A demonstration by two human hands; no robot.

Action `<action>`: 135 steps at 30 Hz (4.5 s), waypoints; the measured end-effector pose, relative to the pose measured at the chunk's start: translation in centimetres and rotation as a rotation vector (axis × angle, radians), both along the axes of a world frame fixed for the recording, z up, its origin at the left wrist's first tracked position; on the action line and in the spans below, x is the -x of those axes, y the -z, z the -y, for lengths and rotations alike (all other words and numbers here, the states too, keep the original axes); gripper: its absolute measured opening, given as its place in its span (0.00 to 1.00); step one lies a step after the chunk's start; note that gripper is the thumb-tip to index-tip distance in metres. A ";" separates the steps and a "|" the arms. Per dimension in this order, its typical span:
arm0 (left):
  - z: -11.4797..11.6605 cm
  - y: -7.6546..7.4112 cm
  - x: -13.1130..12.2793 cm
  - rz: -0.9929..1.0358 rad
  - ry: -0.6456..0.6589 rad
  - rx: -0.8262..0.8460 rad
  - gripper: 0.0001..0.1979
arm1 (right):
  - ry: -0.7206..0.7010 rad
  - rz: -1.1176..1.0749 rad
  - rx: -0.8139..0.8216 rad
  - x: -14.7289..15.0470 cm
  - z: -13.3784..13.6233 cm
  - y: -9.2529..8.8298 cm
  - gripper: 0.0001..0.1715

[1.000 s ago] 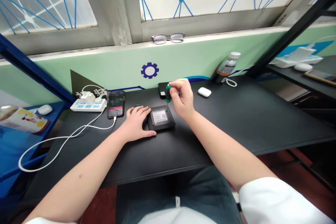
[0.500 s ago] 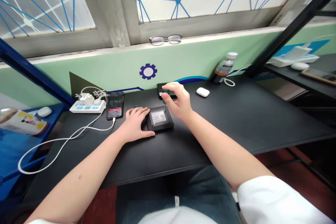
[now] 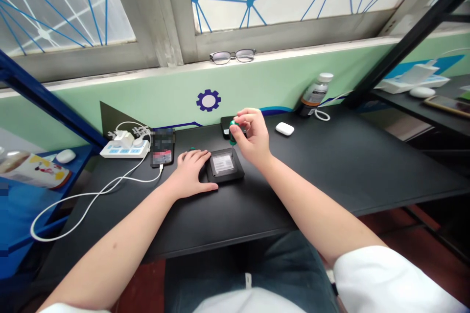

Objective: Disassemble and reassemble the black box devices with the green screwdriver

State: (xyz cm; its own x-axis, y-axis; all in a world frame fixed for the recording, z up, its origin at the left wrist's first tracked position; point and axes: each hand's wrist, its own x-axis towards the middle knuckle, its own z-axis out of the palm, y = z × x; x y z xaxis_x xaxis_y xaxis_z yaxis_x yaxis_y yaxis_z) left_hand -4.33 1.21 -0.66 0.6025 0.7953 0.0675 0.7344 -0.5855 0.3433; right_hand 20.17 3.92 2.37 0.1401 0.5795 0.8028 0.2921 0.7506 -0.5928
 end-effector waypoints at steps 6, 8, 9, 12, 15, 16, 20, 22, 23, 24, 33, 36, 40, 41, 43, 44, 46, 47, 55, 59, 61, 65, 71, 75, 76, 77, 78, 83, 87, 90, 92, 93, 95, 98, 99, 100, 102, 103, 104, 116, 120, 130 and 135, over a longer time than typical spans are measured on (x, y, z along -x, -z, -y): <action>-0.1 0.2 0.0 0.015 -0.007 0.003 0.50 | -0.155 -0.084 0.127 0.1 0.1 0.3 0.18; -0.1 0.2 0.1 0.018 -0.011 0.003 0.50 | -0.087 -0.032 0.050 -0.1 0.1 0.1 0.15; -0.1 0.2 0.1 0.019 -0.011 0.004 0.50 | -0.053 0.007 -0.002 -0.2 0.1 0.0 0.13; -0.1 0.1 0.1 0.015 -0.008 0.015 0.50 | 0.056 0.104 -0.128 -0.6 0.1 -0.2 0.06; -0.1 0.0 0.0 0.011 -0.012 0.025 0.50 | 0.111 0.105 -0.149 -0.7 0.2 -0.2 0.09; -0.1 0.0 0.0 0.011 -0.013 0.026 0.50 | 0.105 0.090 -0.144 -0.7 0.3 -0.2 0.10; -0.1 -0.1 0.0 0.013 -0.012 0.027 0.51 | 0.051 0.042 -0.122 -0.7 0.5 -0.4 0.11; -0.1 0.0 0.0 0.010 -0.010 0.031 0.51 | 0.032 0.038 -0.105 -0.7 0.3 -0.4 0.08; -0.1 0.0 0.0 0.008 -0.009 0.032 0.51 | 0.023 0.033 -0.092 -0.6 0.2 -0.3 0.05; -0.1 0.1 0.1 0.007 -0.010 0.031 0.51 | 0.008 0.019 -0.076 -0.6 0.0 -0.2 0.04; -0.2 0.6 0.2 0.016 0.002 0.001 0.50 | -0.092 -0.071 0.061 -0.2 0.0 0.6 0.18; -0.2 0.7 0.3 0.022 0.003 -0.012 0.50 | 0.023 0.066 -0.019 -0.5 -0.1 0.3 0.16; -0.1 0.7 0.3 0.018 0.009 -0.028 0.51 | 0.142 0.134 -0.048 -0.9 -0.2 0.4 0.19; -0.1 0.7 0.3 0.013 0.011 -0.027 0.51 | 0.140 0.125 -0.036 -1.0 -0.1 0.5 0.20; -0.1 0.7 0.4 0.007 0.015 -0.022 0.49 | 0.096 0.089 0.005 -1.0 -0.1 0.6 0.20; -0.1 0.8 0.4 0.008 0.014 -0.018 0.47 | 0.064 0.065 0.029 -1.0 0.0 0.6 0.19; -0.1 0.9 0.5 0.013 0.000 -0.015 0.41 | 0.008 0.020 0.079 -0.9 0.0 0.5 0.17; -0.2 1.0 0.5 0.017 -0.009 -0.017 0.39 | -0.012 0.001 0.100 -0.8 -0.1 0.5 0.16; -0.2 1.4 0.5 0.054 -0.006 -0.056 0.34 | -0.167 -0.121 0.186 0.1 -0.3 0.8 0.19; -0.3 1.5 0.4 0.057 -0.029 -0.071 0.28 | -0.146 -0.031 0.113 0.2 0.4 0.8 0.15; -0.5 1.7 0.5 0.070 -0.040 -0.085 0.23 | -0.097 0.049 0.031 0.1 0.6 0.8 0.07; -0.9 2.3 0.5 0.075 -0.041 -0.134 0.28 | 0.023 0.144 -0.083 0.0 0.4 0.6 0.09; -0.9 2.2 0.6 0.042 -0.062 -0.238 0.24 | 0.186 0.234 -0.137 -0.2 -0.5 1.1 0.11; -1.0 1.9 0.6 0.038 -0.053 -0.257 0.20 | 0.197 0.242 -0.136 -0.1 -0.1 1.1 0.13; -1.0 2.0 0.6 0.040 -0.048 -0.260 0.20 | 0.193 0.236 -0.127 -0.1 0.1 0.9 0.12; -1.1 2.0 0.7 0.043 -0.045 -0.260 0.20 | 0.185 0.224 -0.116 -0.1 0.3 0.7 0.11; -1.2 2.1 0.7 0.046 -0.046 -0.258 0.20 | 0.176 0.210 -0.103 -0.1 0.5 0.5 0.13; -1.6 2.4 1.0 0.037 -0.057 -0.258 0.23 | 0.148 0.149 0.009 -0.2 0.5 0.0 0.12; -1.7 2.4 1.2 0.003 -0.051 -0.287 0.25 | 0.099 0.065 0.090 -0.2 -0.1 0.5 0.12; -1.6 2.2 1.1 -0.025 -0.035 -0.311 0.23 | 0.029 -0.014 0.139 0.1 -0.1 0.8 0.17; -1.4 1.9 1.1 -0.026 -0.023 -0.323 0.23 | 0.032 -0.020 0.162 0.3 0.1 0.9 0.18; -1.3 1.8 1.0 -0.024 -0.019 -0.325 0.22 | 0.059 -0.005 0.168 0.4 0.3 0.9 0.19; -1.2 1.5 0.9 -0.023 -0.016 -0.323 0.21 | 0.131 0.031 0.178 0.4 0.4 0.8 0.20; -0.9 1.2 0.7 -0.011 -0.016 -0.320 0.17 | 0.213 0.035 0.199 0.4 0.5 0.8 0.25; -0.8 1.1 0.6 -0.002 -0.016 -0.322 0.15 | 0.231 0.031 0.209 0.4 0.5 0.9 0.27; -0.7 1.0 0.5 0.008 -0.016 -0.325 0.14 | 0.244 0.030 0.219 0.4 0.4 0.9 0.28; -0.6 0.9 0.5 0.025 -0.012 -0.328 0.13 | 0.243 0.049 0.235 0.4 0.3 1.2 0.28; -0.5 0.9 0.4 0.029 -0.009 -0.328 0.13 | 0.232 0.066 0.239 0.5 0.2 1.3 0.27; -0.5 0.9 0.4 0.031 -0.005 -0.327 0.13 | 0.222 0.082 0.241 0.5 0.2 1.4 0.26; -0.7 1.5 0.5 0.003 0.017 -0.339 0.13 | 0.381 0.032 0.293 -1.5 -0.4 -0.2 0.21; -0.6 1.5 0.5 0.006 0.028 -0.343 0.14 | 0.510 0.252 0.422 -3.7 -1.3 -1.2 0.15; -0.8 1.7 0.7 0.009 -0.020 -0.443 0.14 | 0.376 1.146 1.088 -4.6 -1.8 -1.2 0.16; -0.9 1.8 0.8 0.009 0.022 -0.455 0.14 | 0.351 1.186 1.093 -5.0 -1.9 -0.7 0.17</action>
State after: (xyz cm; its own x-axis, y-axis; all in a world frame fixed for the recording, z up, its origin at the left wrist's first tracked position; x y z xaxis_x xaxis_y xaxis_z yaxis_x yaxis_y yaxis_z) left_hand -5.16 2.13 -2.43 0.6167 0.6706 0.4122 0.7183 -0.6937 0.0540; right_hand 25.19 5.83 3.11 0.0225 0.9816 -0.1897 0.9941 -0.0422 -0.1000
